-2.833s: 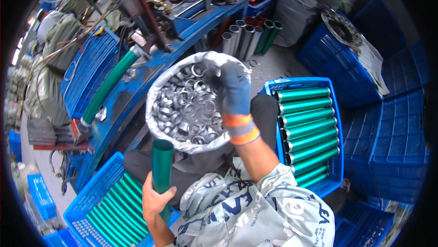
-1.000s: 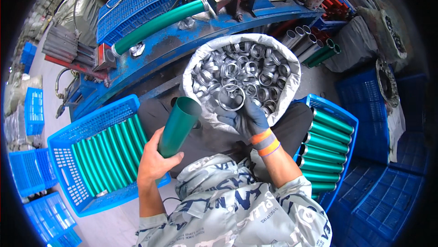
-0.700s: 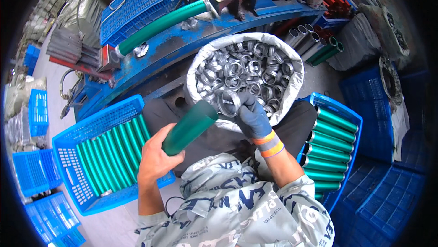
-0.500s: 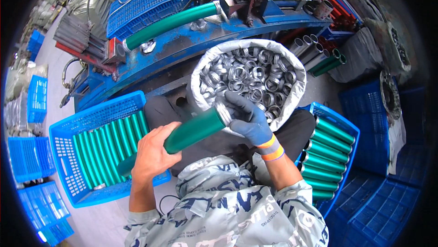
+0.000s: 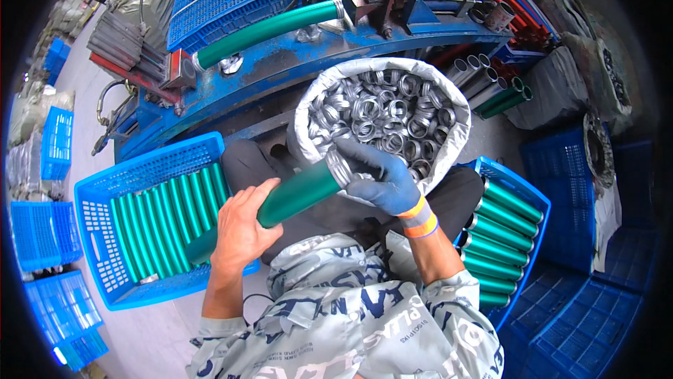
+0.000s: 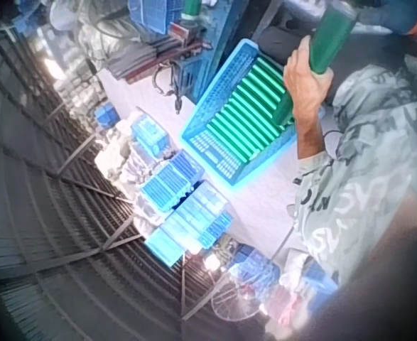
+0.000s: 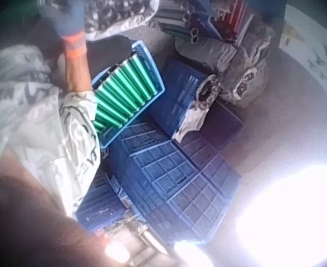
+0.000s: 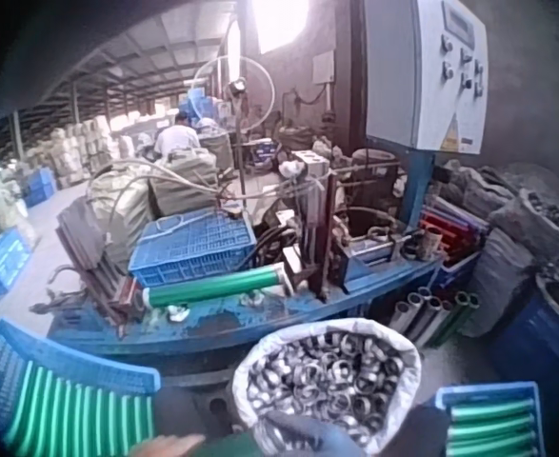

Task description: Assembling metal end caps onto green tubes using a pneumatic press machine and organizing them into a storage crate.

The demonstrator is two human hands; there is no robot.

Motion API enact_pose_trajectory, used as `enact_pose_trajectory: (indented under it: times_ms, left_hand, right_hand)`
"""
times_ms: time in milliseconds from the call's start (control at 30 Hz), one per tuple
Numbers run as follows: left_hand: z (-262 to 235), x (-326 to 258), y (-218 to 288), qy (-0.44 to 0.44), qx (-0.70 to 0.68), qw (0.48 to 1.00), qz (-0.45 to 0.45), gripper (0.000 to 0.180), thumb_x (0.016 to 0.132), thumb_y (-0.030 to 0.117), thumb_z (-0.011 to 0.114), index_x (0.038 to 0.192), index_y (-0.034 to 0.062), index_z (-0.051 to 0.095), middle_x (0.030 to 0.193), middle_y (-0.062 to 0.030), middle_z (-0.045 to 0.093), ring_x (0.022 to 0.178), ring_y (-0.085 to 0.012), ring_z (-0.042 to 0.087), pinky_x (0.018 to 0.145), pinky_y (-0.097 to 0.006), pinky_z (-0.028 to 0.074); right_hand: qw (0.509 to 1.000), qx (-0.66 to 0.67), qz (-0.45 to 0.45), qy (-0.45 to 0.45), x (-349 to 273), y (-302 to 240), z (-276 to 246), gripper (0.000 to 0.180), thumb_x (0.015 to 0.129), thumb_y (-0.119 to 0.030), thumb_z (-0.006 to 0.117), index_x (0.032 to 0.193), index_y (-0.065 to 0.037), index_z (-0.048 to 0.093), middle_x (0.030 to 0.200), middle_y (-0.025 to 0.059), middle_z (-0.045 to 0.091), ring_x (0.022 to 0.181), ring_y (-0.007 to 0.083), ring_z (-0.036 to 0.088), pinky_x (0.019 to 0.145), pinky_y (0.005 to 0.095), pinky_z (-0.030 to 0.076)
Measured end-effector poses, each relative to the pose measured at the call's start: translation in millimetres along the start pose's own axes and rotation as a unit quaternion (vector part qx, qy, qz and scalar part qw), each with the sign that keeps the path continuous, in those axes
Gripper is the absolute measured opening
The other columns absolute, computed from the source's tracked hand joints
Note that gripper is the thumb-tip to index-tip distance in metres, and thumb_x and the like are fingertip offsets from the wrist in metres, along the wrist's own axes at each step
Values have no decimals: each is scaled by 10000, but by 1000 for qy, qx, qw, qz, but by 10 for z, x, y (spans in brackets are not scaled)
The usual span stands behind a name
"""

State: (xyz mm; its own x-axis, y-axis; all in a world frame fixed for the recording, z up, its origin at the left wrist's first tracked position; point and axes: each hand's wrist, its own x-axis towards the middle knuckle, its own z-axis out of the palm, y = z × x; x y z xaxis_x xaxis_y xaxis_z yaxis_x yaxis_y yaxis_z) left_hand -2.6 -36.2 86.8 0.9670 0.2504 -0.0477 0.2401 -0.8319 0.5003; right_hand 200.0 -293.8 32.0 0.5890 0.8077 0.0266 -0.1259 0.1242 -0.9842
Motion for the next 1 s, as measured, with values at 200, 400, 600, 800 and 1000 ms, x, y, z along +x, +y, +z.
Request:
enact_pose_trajectory:
  times_ms: [200, 400, 600, 800, 1000]
  left_hand:
    - [-70, -94, -37, 20, -316, 947, -64, 780, 767, 119, 988, 1468, 3, 668, 1229, -70, 768, 1123, -190, 733, 1018, -376, 588]
    - [-156, 12, 8, 24, -540, 841, -31, 906, 747, 75, 984, 1525, -21, 531, 1143, -101, 736, 1076, -222, 711, 964, -407, 580]
    - [-205, 7, 67, 36, -577, 816, -9, 925, 732, 152, 955, 1522, -14, 503, 1087, -132, 732, 1045, -262, 713, 956, -447, 562]
    - [34, 98, -159, 147, -635, 755, -69, 754, 837, 197, 869, 1488, 16, 534, 1098, -141, 728, 1038, -283, 726, 994, -476, 591]
    - [506, -22, -734, 284, -774, 525, -210, 520, 1047, 564, 764, 1253, 96, 674, 1189, -127, 751, 1128, -302, 724, 1044, -468, 583]
  right_hand:
    - [990, 54, -62, 116, 365, 536, -551, 850, 965, -54, 838, 1734, -18, 477, 1715, 122, 570, 1548, 234, 565, 1314, 401, 418]
    - [733, -668, 24, 128, 130, 1861, -851, 749, 934, -452, 810, 1585, -129, 627, 1676, 215, 562, 1552, 517, 472, 1240, 682, 403]
    - [664, -735, -32, 134, 282, 2172, -904, 346, 900, -310, 788, 1163, -96, 858, 1465, 185, 696, 1478, 427, 541, 1244, 602, 411]
    - [591, -795, 110, 74, 478, 2254, -894, 522, 902, -333, 758, 1323, -28, 804, 1465, 230, 693, 1404, 423, 603, 1243, 570, 411]
    - [785, -586, -87, 183, 156, 1832, -924, 313, 885, -323, 872, 1078, -77, 852, 1429, 222, 714, 1404, 397, 631, 1187, 551, 490]
